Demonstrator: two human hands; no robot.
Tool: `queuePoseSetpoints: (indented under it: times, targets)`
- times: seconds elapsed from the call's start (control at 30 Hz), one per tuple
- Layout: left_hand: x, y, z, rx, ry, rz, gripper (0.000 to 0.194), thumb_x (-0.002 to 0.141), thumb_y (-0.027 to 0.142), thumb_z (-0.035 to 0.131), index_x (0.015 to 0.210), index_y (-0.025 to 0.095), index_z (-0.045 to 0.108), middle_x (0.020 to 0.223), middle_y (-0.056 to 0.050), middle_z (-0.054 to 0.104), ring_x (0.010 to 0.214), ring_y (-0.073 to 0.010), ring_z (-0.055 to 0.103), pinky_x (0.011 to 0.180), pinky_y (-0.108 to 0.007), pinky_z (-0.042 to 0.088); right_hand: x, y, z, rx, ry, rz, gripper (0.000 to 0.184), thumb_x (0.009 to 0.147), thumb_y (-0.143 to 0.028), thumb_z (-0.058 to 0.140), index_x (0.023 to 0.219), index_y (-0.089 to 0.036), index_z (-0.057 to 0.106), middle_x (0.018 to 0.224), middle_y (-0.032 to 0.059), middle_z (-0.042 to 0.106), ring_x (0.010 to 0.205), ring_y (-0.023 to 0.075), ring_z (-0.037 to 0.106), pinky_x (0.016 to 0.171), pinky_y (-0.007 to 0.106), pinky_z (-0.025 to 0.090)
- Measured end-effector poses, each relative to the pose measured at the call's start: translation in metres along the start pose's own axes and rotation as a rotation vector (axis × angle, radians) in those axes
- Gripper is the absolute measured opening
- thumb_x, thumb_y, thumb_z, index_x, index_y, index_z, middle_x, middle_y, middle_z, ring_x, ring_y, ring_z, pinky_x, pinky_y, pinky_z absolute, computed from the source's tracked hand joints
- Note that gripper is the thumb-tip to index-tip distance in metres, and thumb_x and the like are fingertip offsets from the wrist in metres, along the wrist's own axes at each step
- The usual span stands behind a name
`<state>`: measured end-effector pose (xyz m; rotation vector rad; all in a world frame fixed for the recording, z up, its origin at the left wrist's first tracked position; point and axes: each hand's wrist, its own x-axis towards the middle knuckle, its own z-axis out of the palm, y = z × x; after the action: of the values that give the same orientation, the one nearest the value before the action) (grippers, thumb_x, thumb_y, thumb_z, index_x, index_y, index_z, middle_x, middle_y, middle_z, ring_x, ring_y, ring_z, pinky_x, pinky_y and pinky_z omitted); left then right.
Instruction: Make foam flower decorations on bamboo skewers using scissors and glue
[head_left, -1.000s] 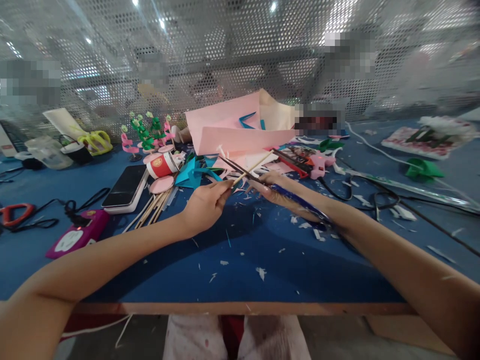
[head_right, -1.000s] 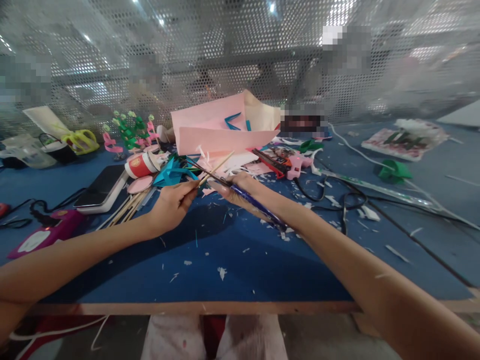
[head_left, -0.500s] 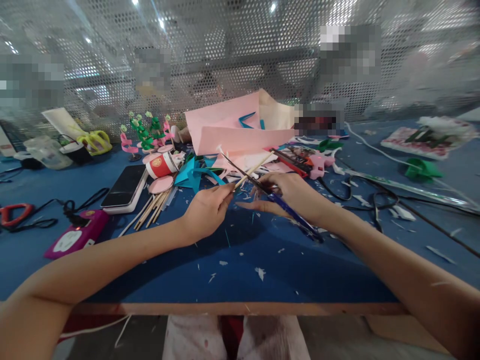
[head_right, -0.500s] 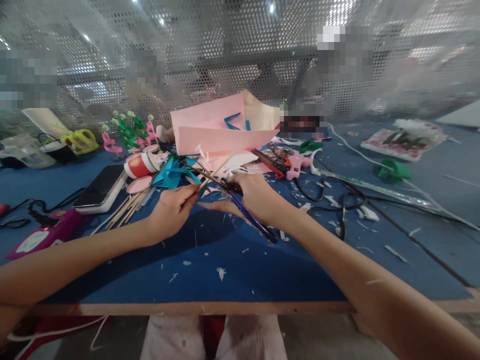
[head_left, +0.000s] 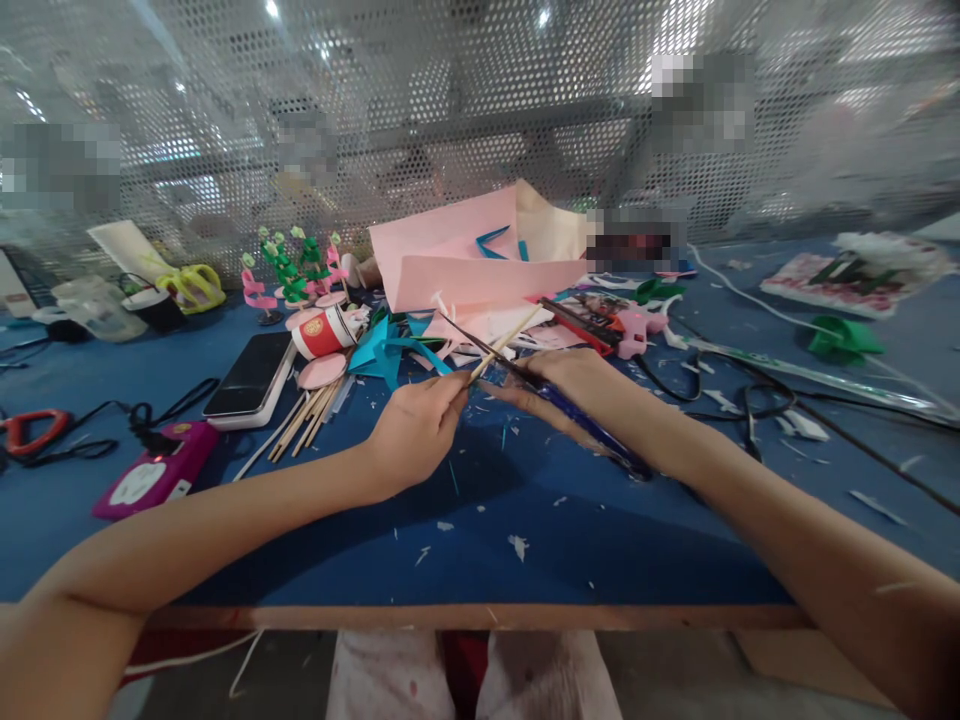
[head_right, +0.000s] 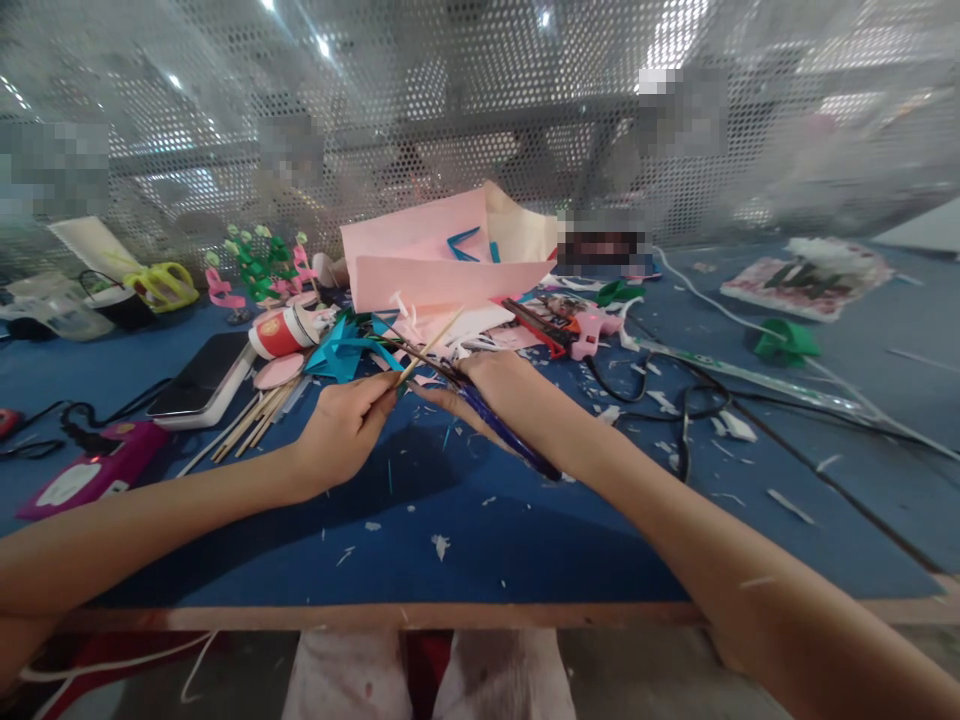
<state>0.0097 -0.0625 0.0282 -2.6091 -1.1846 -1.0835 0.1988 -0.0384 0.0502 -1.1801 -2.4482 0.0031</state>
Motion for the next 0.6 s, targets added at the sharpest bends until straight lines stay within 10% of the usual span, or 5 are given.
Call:
queuePoseSetpoints:
  times: [0.33,0.6]
  targets:
    - [0.022,0.019,-0.044,0.069,-0.116,-0.035,0.019,0.082,0.012,0.043,0.069,0.012,0.056,0.051,0.002,0.050,0.044,-0.0066,0.041,0.044,-0.019,0.030,-0.004,-0.021,-0.012,0.599,-0.143,0.253,0.042,0.078,-0.047,0.042,0.059,-0.013,0.058,0.054,0.0080,0.064,0.050,0.0150,0.061,0.055,0.025,0.047]
    - [0.027,0.012,-0.049,0.054,-0.163,-0.013,0.019,0.080,0.010,0.043,0.067,0.013,0.057,0.049,0.002,0.050,0.042,-0.0057,0.038,0.043,-0.019,0.027,-0.003,-0.023,-0.016,0.488,-0.135,0.242,0.040,0.074,-0.049,0.049,0.055,-0.015,0.057,0.051,0.0052,0.062,0.053,0.0150,0.059,0.053,0.024,0.043]
